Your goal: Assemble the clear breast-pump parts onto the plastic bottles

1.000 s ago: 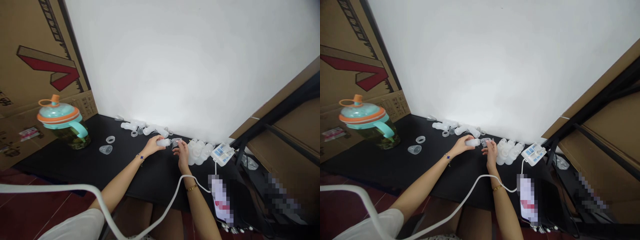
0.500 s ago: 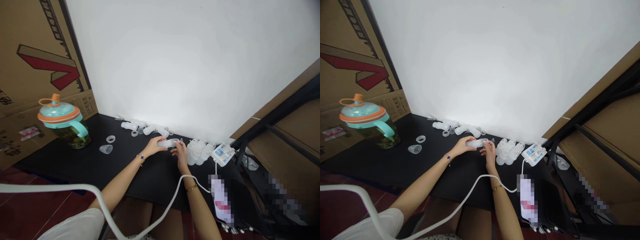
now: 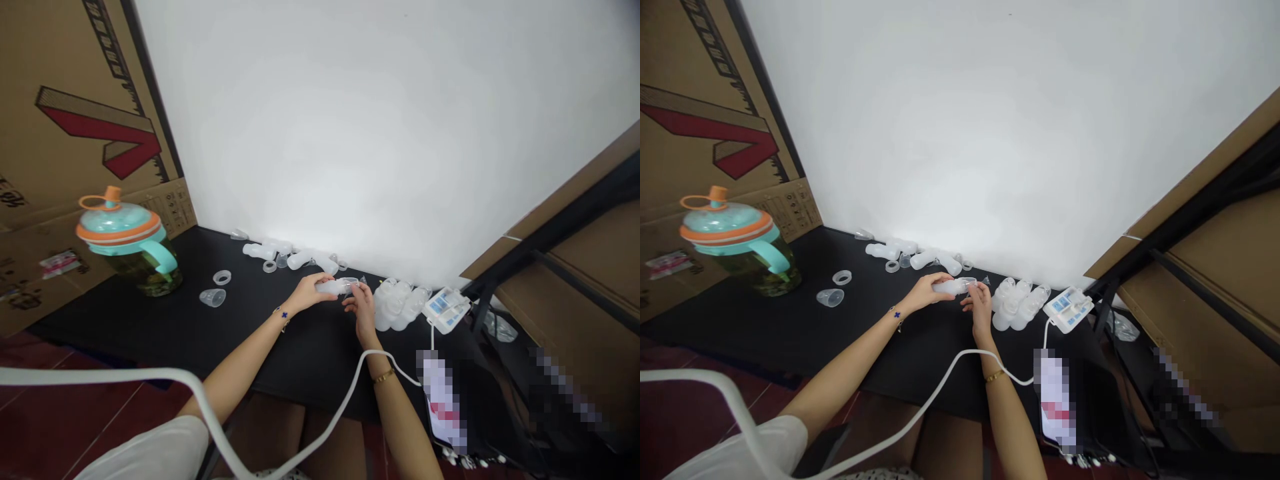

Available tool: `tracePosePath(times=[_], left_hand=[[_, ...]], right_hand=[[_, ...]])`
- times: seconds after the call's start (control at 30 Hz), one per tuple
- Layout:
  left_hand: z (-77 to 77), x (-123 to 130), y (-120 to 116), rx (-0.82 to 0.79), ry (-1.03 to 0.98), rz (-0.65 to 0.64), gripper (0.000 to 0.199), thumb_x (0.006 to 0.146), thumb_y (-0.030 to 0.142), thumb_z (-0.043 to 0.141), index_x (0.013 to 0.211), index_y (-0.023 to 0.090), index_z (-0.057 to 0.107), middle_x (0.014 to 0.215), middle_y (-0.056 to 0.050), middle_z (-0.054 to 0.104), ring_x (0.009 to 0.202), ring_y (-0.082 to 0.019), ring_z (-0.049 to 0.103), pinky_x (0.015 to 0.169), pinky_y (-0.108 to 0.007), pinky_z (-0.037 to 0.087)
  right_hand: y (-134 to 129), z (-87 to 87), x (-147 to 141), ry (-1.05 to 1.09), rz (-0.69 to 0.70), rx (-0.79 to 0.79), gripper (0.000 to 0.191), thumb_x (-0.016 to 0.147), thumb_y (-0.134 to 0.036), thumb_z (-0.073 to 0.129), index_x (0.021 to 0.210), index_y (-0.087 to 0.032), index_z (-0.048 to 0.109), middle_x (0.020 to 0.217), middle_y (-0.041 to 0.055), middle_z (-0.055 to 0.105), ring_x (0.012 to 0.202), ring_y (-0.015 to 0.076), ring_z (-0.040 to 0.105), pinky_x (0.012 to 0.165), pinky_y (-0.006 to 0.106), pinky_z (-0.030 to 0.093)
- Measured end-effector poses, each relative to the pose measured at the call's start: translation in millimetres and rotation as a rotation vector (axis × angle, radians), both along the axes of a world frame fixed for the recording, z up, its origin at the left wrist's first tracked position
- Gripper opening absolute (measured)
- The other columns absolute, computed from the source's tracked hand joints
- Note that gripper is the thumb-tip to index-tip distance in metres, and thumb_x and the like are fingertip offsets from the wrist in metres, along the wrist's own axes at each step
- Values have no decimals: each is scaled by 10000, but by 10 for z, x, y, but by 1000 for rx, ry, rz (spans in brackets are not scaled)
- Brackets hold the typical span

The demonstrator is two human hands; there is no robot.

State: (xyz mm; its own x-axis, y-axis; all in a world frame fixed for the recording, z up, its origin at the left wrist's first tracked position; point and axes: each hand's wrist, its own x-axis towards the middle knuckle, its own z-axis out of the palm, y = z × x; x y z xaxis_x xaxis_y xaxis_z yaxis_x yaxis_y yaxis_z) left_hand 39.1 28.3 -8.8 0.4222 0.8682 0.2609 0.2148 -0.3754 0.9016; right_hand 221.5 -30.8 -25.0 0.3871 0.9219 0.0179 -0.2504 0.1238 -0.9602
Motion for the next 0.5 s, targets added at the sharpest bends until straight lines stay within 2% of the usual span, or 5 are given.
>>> tracePosePath(times=[0.17,0.5], left_hand=[[7,-1,-10,-3,15,-5,550,652,456,870,1115,195,734,1084,-61,753,985,-266,685,888,-342,527],[-14,30,-24,-22,-23,-39,518,678,447,850,1123,208,739,1100,-61,761,1033,-272,698,951,-349,517]], right_hand=[[-2,-4,10,-8,7,3,510,716,-524,819,1058,-220,593,932,0,709,540,100,660,409,179,480],[0,-18,20,-23,19,11,539,719,-529,813,1101,-223,588,927,-4,702,552,105,656,407,180,479]])
